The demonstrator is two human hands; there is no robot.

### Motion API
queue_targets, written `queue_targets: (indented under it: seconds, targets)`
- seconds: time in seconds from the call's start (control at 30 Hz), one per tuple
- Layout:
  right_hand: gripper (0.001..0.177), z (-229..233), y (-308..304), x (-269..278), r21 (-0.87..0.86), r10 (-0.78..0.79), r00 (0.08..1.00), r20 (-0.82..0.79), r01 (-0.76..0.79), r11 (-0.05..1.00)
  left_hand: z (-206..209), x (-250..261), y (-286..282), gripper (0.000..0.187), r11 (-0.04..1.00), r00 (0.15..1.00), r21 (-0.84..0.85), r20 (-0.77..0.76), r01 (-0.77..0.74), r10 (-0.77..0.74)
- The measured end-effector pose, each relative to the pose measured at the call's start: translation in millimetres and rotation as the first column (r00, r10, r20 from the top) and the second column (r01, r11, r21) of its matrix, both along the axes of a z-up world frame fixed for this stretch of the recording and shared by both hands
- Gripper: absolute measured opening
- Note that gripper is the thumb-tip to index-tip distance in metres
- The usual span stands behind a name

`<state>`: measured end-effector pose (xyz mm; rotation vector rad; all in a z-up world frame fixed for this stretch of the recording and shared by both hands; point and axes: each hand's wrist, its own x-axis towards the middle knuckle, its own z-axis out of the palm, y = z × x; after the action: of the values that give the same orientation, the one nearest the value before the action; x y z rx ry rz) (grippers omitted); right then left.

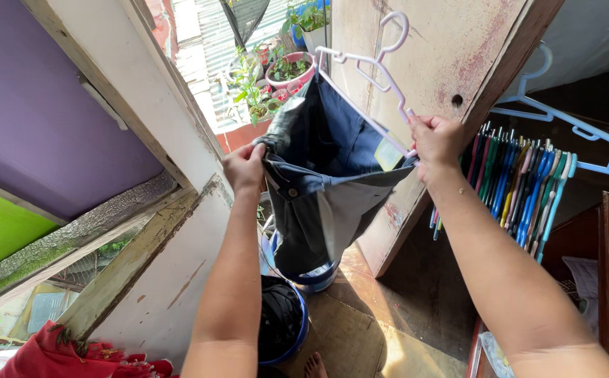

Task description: The person takes wet jeans from a blue bucket, places them on a hanger, and hangs them on a clothesline. The person repeats this process for multiple pairs of jeans, hanging them one by one.

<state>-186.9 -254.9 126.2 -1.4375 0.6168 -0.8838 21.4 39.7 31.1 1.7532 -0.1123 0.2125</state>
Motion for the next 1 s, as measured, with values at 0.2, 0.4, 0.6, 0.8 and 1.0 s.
queue_targets:
  seconds: [0.2, 0.4, 0.6, 0.8, 1.0]
  targets:
    - [0.013, -30.8, 7.0, 3.1, 0.016, 0.043, 0.998, -0.053, -0.042, 0.999, -60.8, -23.1, 4.1, 0.025, 0.841, 0.974, 0.498, -0.178, 0.214, -0.143]
    - [0.012, -55.8, -1.2, -2.2, 0.034, 0.002, 0.998, -0.069, 0.001, 0.999, -31.5, -12.1, -11.9, 0.026, 0.877, 0.996, -0.480, 0.083, 0.015, 0.028]
    - [0.012, -58.5, -18.9, -1.3, 0.097, 0.014, 1.000, -0.026, -0.012, 0.995, -119.6, -2.7, -0.3, 0.027, 0.965, 0.998, 0.257, 0.038, 0.044, -0.056]
    - [0.011, -61.5, 20.5, 7.2, 0.054, 0.066, 0.993, -0.101, -0.061, 0.997, -134.5, -5.7, -6.6, 0.033, 0.712, 0.967, 0.671, -0.250, 0.207, -0.046]
    - [0.013, -57.3, 64.6, 8.7, -0.069, 0.162, 0.978, -0.129, -0.172, 0.983, -52.6, -39.7, -64.4, 0.061, 0.853, 0.774, -0.219, -0.360, 0.474, -0.522]
